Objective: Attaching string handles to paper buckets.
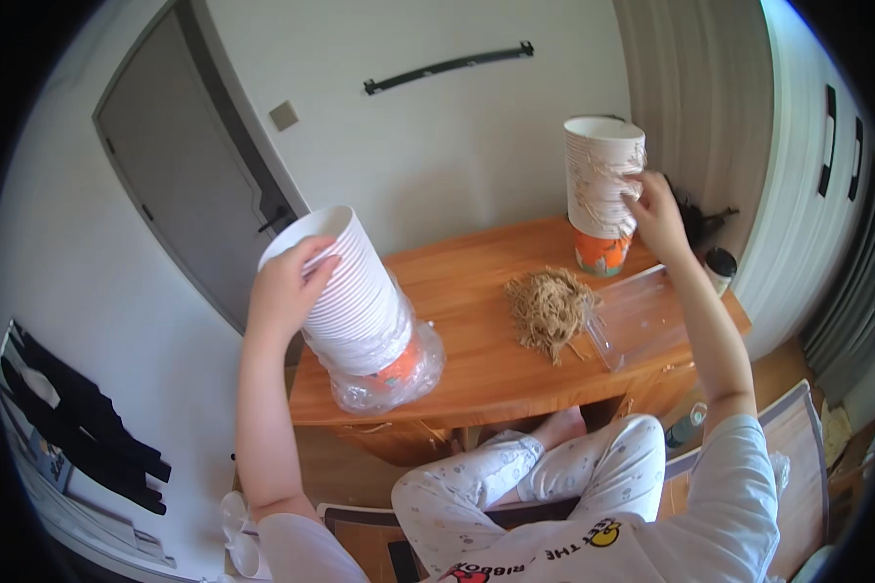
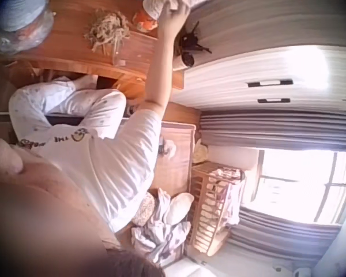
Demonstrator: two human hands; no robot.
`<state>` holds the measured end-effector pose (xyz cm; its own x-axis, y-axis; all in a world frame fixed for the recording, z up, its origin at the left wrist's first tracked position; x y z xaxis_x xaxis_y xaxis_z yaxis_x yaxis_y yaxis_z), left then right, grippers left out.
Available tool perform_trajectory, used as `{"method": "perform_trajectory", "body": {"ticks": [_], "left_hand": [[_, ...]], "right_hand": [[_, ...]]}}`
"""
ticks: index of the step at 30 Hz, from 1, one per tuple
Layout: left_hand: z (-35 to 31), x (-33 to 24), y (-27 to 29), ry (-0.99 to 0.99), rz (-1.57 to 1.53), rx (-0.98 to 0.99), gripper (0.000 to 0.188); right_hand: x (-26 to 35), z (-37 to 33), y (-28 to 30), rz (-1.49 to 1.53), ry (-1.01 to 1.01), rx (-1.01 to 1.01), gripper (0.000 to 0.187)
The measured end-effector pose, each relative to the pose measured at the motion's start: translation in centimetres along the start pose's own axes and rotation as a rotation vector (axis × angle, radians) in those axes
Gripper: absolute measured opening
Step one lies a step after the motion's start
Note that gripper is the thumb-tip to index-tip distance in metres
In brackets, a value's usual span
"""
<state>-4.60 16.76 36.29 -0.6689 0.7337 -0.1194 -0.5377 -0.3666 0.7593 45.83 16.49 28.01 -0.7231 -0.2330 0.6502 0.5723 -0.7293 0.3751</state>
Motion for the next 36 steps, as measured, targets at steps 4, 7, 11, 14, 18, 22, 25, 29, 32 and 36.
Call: {"method": "perform_trajectory", "body": {"ticks": [4,7,11,14,18,22,25,29,32,36], "left_hand": [[0.4,2.2,-0.6,0.200,-0.043,0.108,0.028],[1.3,4.3,-1.9,0.280,-0.167,0.181,0.026],[2.0,4.2,-1.7,0.317,-0.163,0.168,0.024],[2.0,3.9,-1.7,0.357,-0.226,0.128,0.024],[1.9,3.7,-0.7,0.343,-0.084,0.054,0.026],[2.0,3.0,-0.1,0.307,-0.095,-0.031,0.024],[2.3,2.8,0.6,0.253,-0.045,-0.058,0.019],[2.8,4.3,0.7,0.328,-0.143,-0.048,0.022],[3.3,3.3,1.4,0.201,-0.028,-0.023,0.025],[4.1,-0.5,7.6,0.005,0.346,-0.279,0.022]], "right_hand": [[2.4,-13.0,-3.5,0.223,-0.129,0.438,0.032],[2.4,-18.7,-6.1,0.212,-0.205,0.578,0.030],[-2.7,-22.9,-12.0,0.209,-0.428,0.629,0.032],[-5.3,-24.1,-13.9,0.142,-0.525,0.581,0.032],[-5.8,-23.9,-12.3,-0.067,-0.402,0.255,0.023],[-7.5,-24.3,-12.3,-0.309,-0.504,0.264,0.019],[-7.5,-24.4,-12.3,-0.338,-0.510,0.257,0.020],[-8.2,-24.6,-12.8,-0.390,-0.509,0.301,0.018],[-8.1,-24.7,-12.6,-0.355,-0.489,0.245,0.017],[-8.2,-24.8,-12.5,-0.393,-0.507,0.230,0.016]]}}
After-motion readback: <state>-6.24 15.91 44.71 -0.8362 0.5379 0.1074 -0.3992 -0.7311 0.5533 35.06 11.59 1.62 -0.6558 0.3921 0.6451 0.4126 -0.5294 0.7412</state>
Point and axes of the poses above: each hand's wrist, its own z-axis towards the middle knuckle, its own y-axis out of the back of the hand, x = y × z, the point moved 9 cm from there along z, towards the middle knuckle, and after that the axes turned 14 degrees about -y, right-handed, at the moved point
